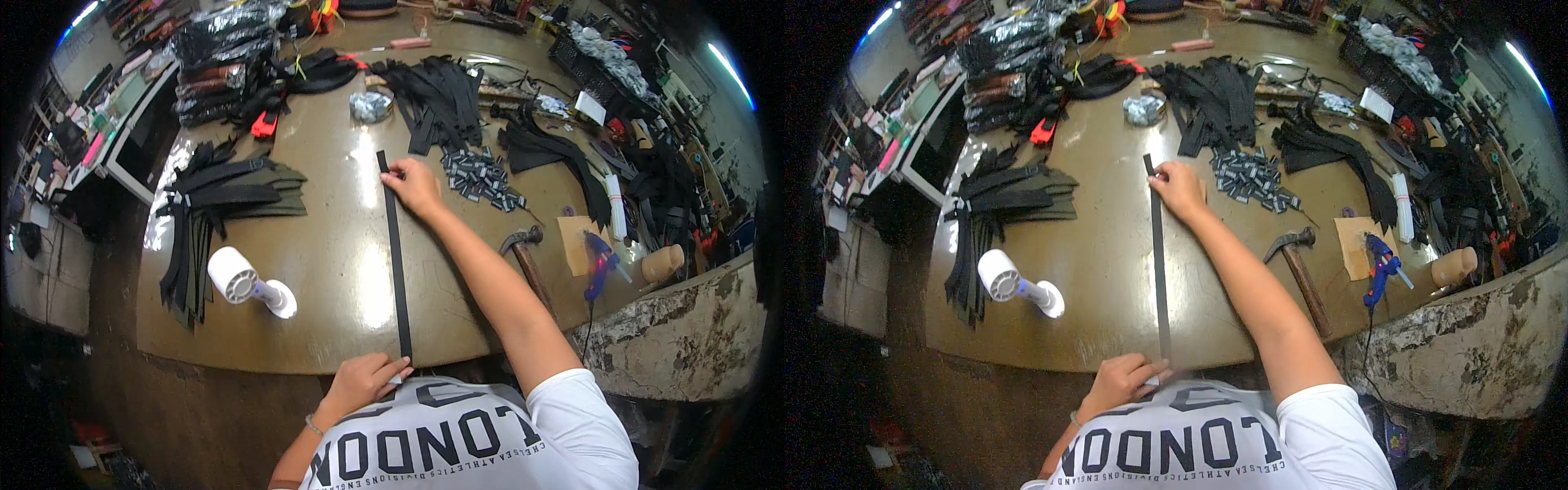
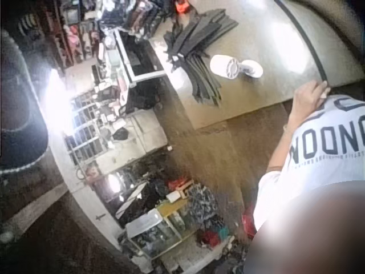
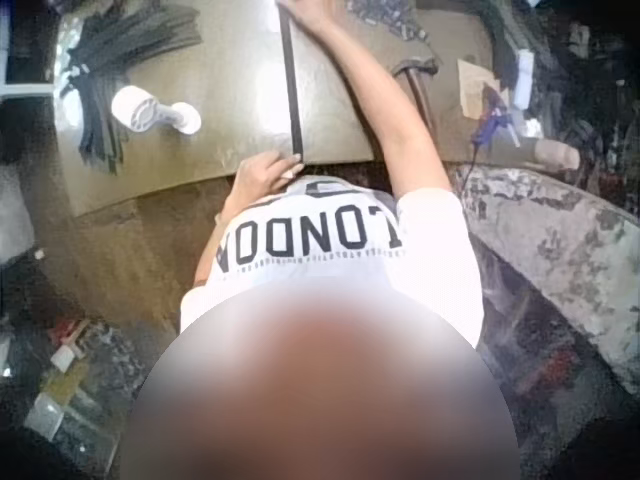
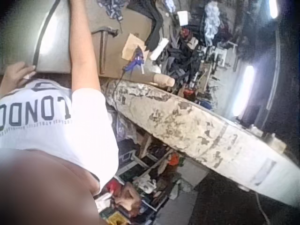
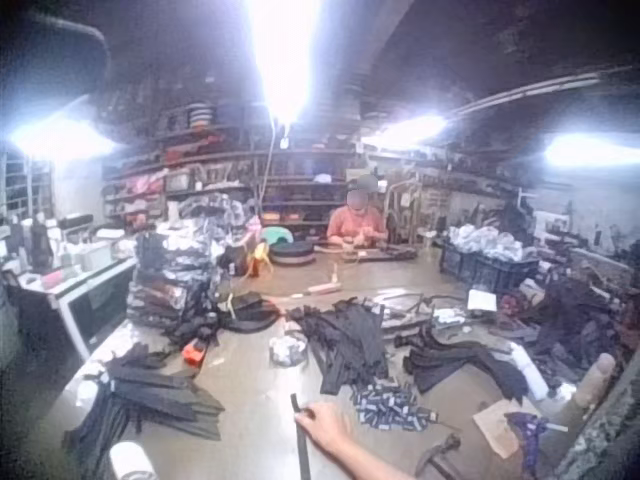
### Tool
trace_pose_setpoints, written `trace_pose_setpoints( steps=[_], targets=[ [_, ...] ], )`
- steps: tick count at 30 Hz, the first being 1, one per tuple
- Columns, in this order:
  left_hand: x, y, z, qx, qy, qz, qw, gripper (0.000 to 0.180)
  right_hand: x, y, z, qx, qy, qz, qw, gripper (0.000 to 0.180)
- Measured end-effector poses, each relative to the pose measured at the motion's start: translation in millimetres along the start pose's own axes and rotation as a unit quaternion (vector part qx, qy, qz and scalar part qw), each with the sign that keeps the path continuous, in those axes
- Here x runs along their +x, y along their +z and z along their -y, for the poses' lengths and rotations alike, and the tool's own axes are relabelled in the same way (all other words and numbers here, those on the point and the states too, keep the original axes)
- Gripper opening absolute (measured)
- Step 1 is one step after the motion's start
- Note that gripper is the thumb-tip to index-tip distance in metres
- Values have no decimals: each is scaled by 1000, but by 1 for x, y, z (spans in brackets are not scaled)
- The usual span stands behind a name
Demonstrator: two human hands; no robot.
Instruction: The person assembles black belt straps by applying hot glue to the ends, attaching small rectangular metal buckles, and securing them with a hammer. The person repeats this process for multiple straps, placing finished pieces aside.
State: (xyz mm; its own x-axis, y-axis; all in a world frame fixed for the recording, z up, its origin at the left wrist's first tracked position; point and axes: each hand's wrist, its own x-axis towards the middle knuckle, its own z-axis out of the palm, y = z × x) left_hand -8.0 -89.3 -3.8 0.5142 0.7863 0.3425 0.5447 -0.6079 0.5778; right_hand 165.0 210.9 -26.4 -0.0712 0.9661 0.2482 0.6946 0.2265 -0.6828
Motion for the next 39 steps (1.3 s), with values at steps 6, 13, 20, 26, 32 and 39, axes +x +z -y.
trace_pose_setpoints(
  steps=[6, 13, 20, 26, 32, 39],
  targets=[
    [-3, 6, 2, 24, 9, -36, 999, 18, -111, -35, 45, 4, -66, 81, 995, 58],
    [-7, 9, 4, 20, 8, -26, 999, 19, -177, -37, 34, -140, -245, 56, 958, 40],
    [-11, 4, 8, -3, -11, 1, 1000, 23, -175, -31, 39, -189, -245, 30, 950, 42],
    [-11, 2, 11, -1, -19, 16, 1000, 23, -176, -25, 36, -198, -229, 57, 951, 45],
    [-4, 4, 7, -1, -23, -12, 1000, 18, -177, -19, 32, -198, -214, 81, 953, 47],
    [-1, -6, 2, -39, -37, 10, 999, 15, -177, -18, 33, -231, -227, 77, 943, 48]
  ],
)
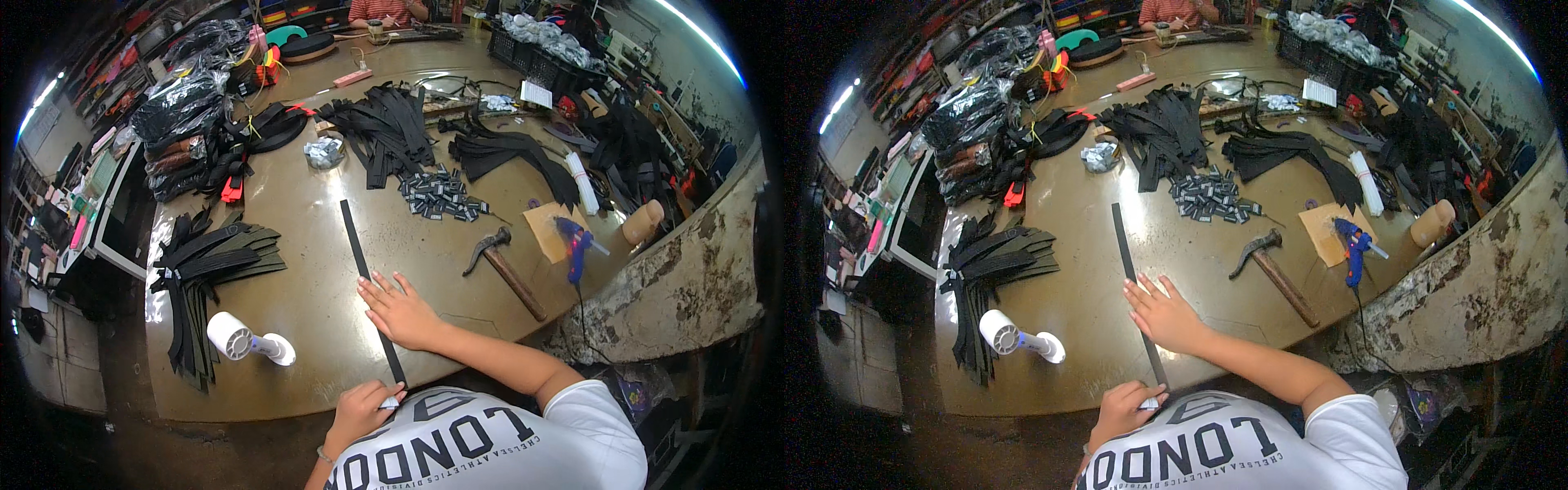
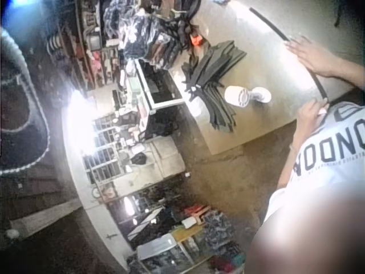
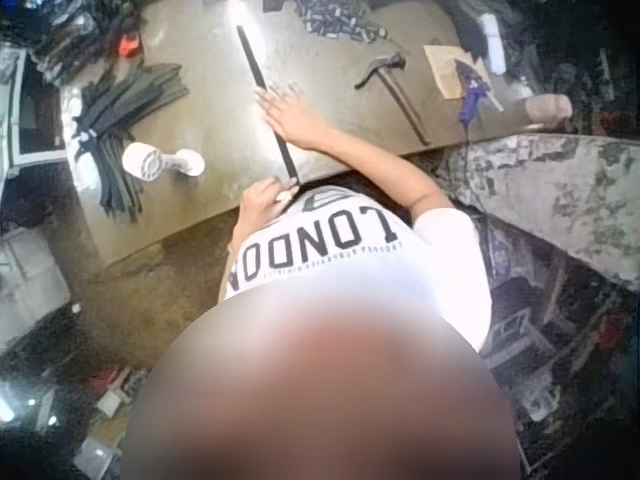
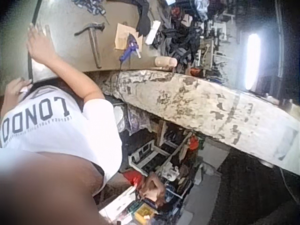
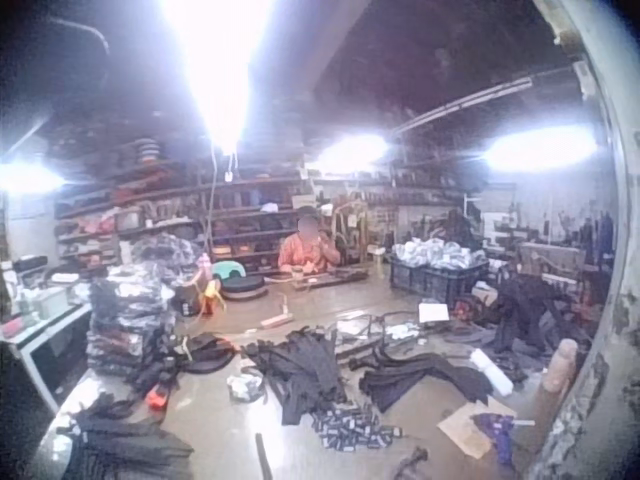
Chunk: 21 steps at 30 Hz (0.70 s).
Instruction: The person assembles black belt straps by applying hot glue to the ends, attaching small rectangular metal buckles, and securing them with a hammer. The person repeats this process for multiple straps, placing finished pieces aside.
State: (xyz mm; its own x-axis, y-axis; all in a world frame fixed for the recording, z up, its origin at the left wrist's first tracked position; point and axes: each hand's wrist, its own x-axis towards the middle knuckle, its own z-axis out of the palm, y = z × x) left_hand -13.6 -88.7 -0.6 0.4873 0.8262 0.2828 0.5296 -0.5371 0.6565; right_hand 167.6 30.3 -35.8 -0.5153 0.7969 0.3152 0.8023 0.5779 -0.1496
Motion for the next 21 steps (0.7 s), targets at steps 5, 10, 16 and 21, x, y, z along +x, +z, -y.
trace_pose_setpoints(
  steps=[5, 10, 16, 21],
  targets=[
    [0, 1, 7, 3, 25, 7, 1000, 16, 1, -4, 0, 22, 11, 25, 999, 50],
    [2, 4, 10, 6, 41, 3, 999, 14, 2, -13, 0, 34, 10, 39, 999, 51],
    [-3, 3, 12, 23, 28, 18, 999, 37, 4, -14, -1, 74, 25, 37, 996, 54],
    [-2, 4, 21, -13, 42, 25, 999, 36, -1, -13, -3, 70, 17, 18, 997, 55]
  ],
)
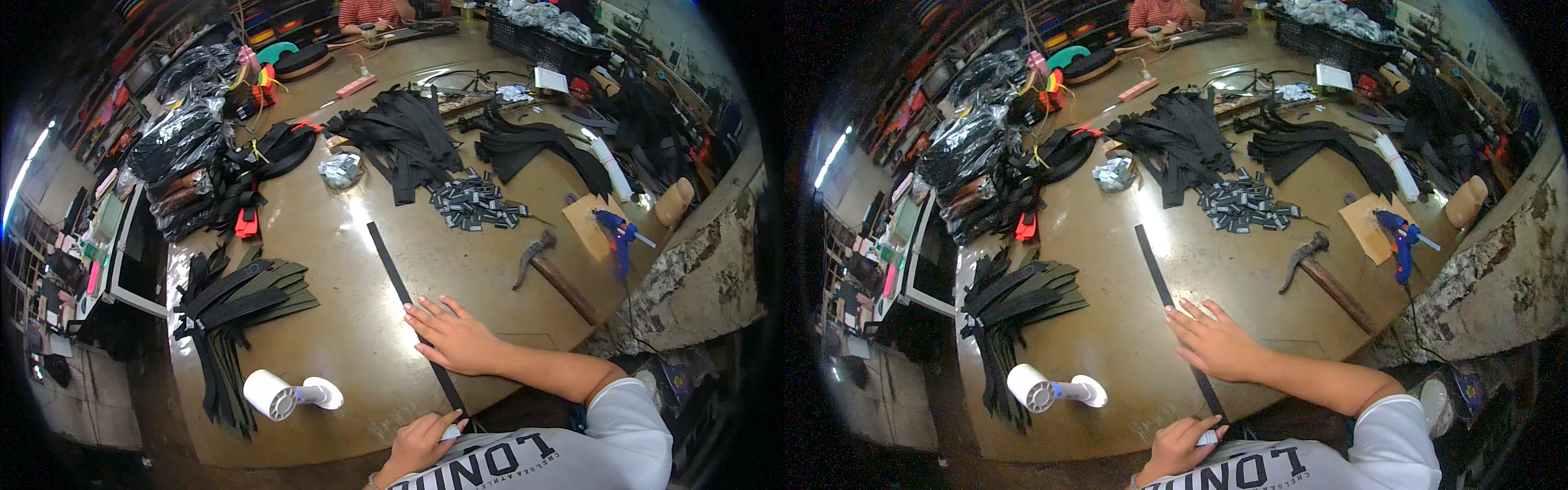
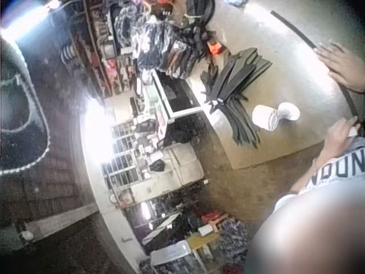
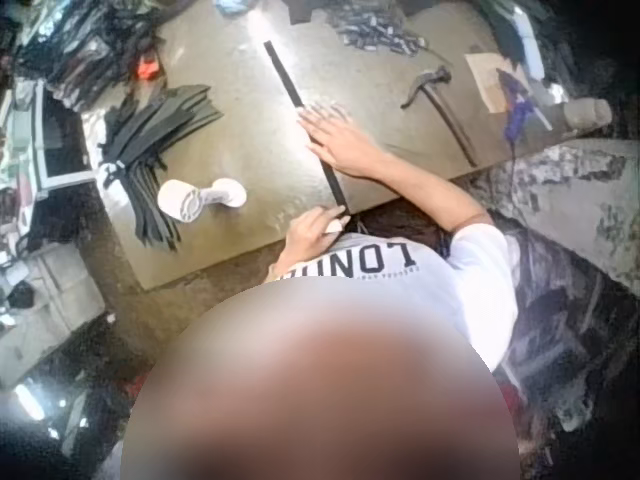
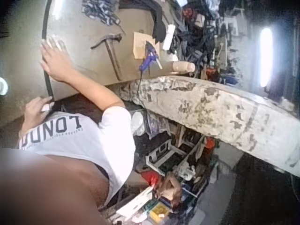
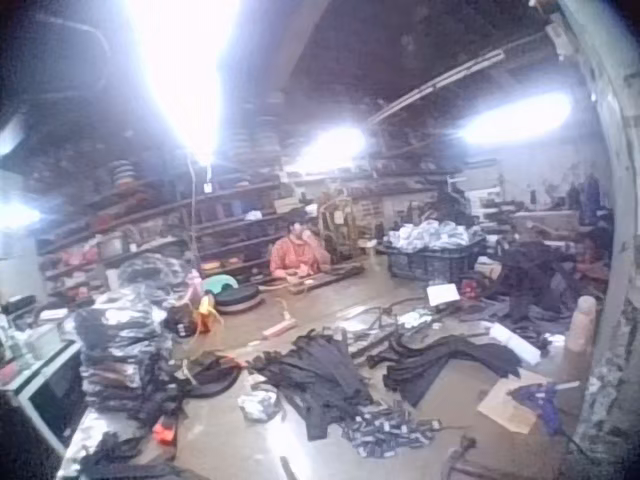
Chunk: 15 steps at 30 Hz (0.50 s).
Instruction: The person assembles black belt straps by applying hot glue to the ends, attaching small rectangular metal buckles, and securing them with a hammer. The person repeats this process for multiple straps, placing finished pieces aside.
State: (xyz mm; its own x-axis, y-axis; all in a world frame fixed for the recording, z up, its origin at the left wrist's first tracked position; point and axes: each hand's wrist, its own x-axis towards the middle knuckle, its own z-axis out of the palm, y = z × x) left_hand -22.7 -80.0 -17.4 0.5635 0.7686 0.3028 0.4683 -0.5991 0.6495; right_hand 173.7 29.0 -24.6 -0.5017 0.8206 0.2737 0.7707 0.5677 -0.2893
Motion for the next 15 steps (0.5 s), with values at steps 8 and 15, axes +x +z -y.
trace_pose_setpoints(
  steps=[8, 15],
  targets=[
    [6, 2, -10, 7, -21, -36, 999, 23, 6, -16, 4, 93, 25, -75, 993, 52],
    [4, 5, -14, 42, -38, -61, 997, 30, -105, -90, -68, 87, 241, -577, 776, 31]
  ],
)
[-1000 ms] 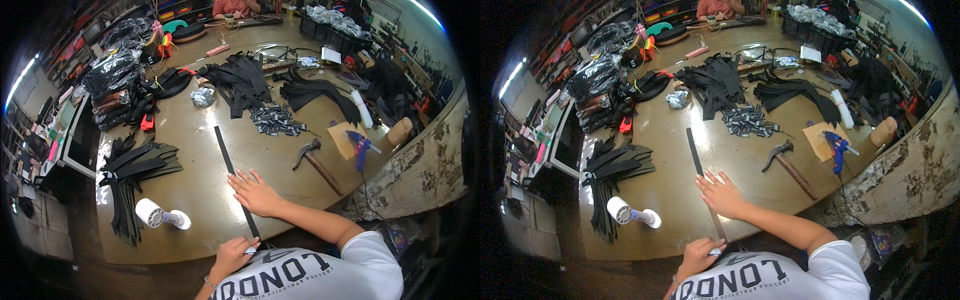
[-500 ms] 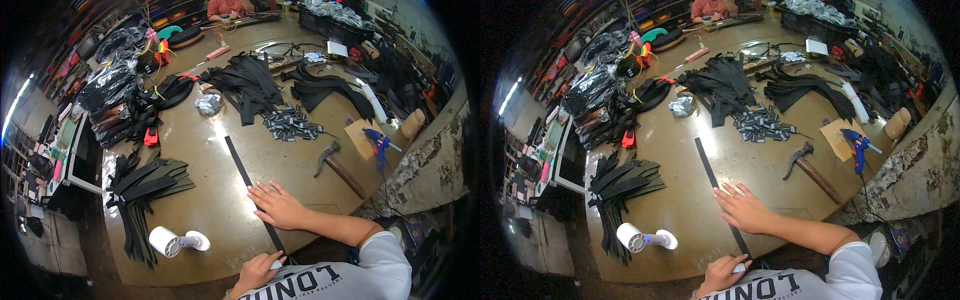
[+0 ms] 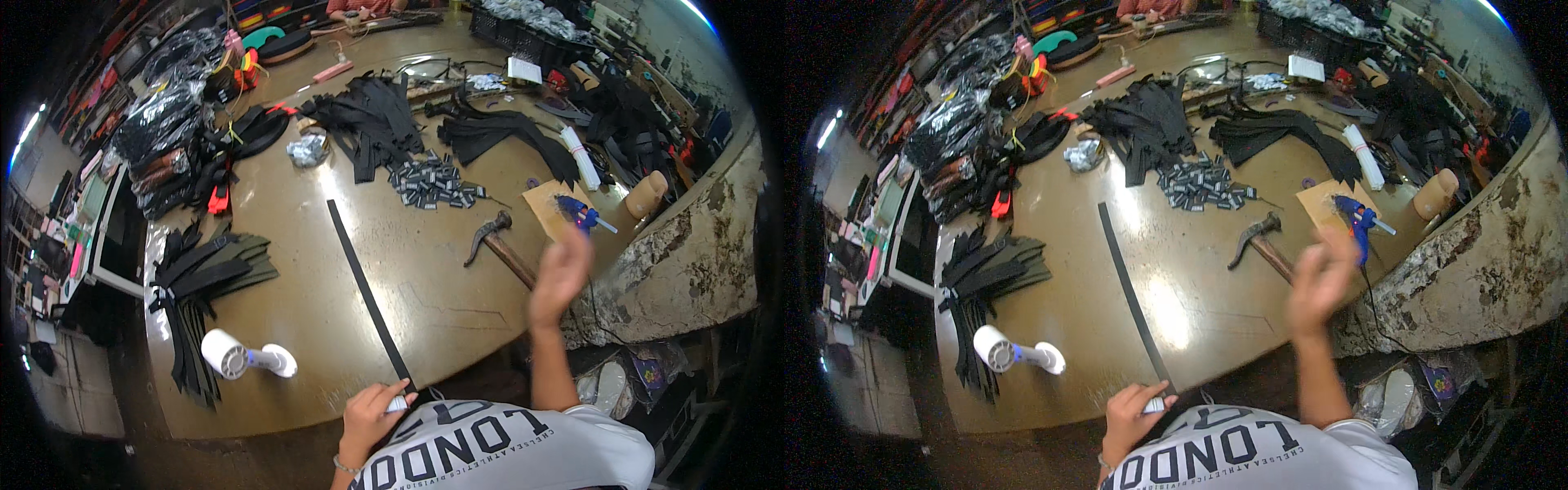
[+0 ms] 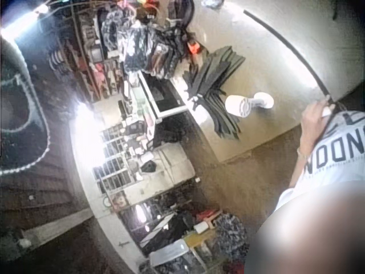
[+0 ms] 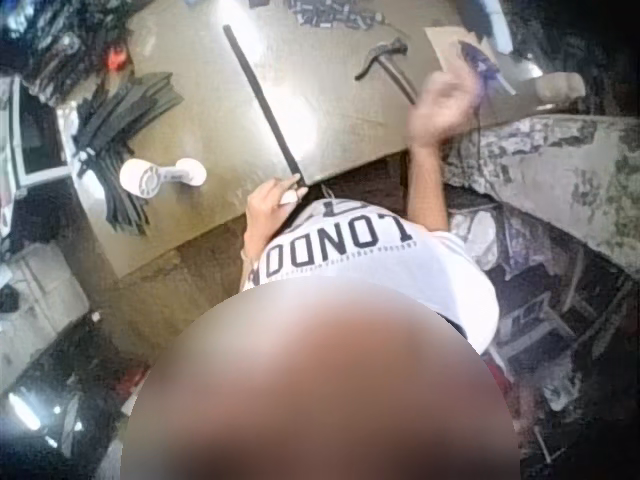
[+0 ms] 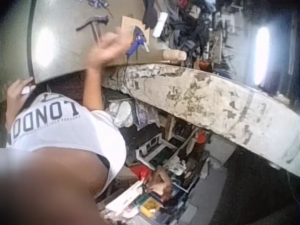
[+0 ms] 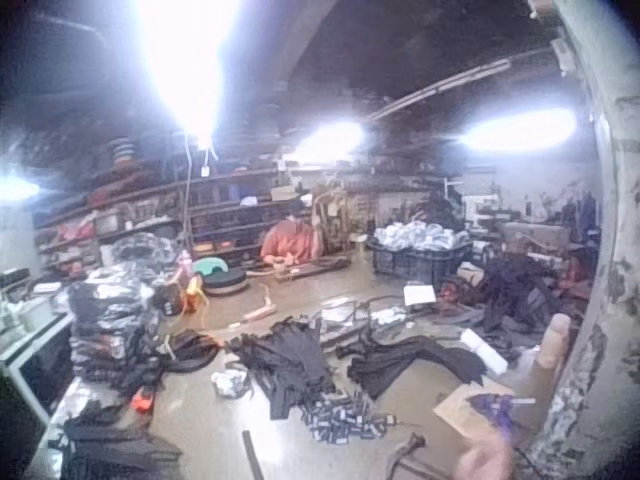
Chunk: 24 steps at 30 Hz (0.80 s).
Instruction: The person assembles black belt straps by applying hot glue to the ends, attaching small rectangular metal buckles, and securing them with a hammer. The person repeats this process for multiple straps, placing finished pieces aside.
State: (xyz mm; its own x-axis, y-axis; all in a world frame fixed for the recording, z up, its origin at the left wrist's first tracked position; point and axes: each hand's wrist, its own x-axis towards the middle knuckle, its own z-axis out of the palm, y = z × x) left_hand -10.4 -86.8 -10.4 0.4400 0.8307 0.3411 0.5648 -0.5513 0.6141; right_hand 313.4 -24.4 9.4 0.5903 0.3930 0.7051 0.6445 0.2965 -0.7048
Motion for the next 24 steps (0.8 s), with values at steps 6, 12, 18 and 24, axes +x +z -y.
trace_pose_setpoints(
  steps=[6, 12, 18, 24],
  targets=[
    [-1, 0, 0, 3, 5, -13, 1000, 24, 56, -82, -142, -98, 153, -46, 982, 45],
    [-3, 2, 2, -1, 6, -16, 1000, 24, 106, -73, -142, -152, 175, 221, 947, 50],
    [-3, 2, -2, -13, -3, -35, 999, 22, 110, -28, -5, -99, 195, 260, 941, 38],
    [0, -1, 0, -42, 6, -33, 999, 25, 33, 37, 65, 88, 127, 602, 783, 40]
  ],
)
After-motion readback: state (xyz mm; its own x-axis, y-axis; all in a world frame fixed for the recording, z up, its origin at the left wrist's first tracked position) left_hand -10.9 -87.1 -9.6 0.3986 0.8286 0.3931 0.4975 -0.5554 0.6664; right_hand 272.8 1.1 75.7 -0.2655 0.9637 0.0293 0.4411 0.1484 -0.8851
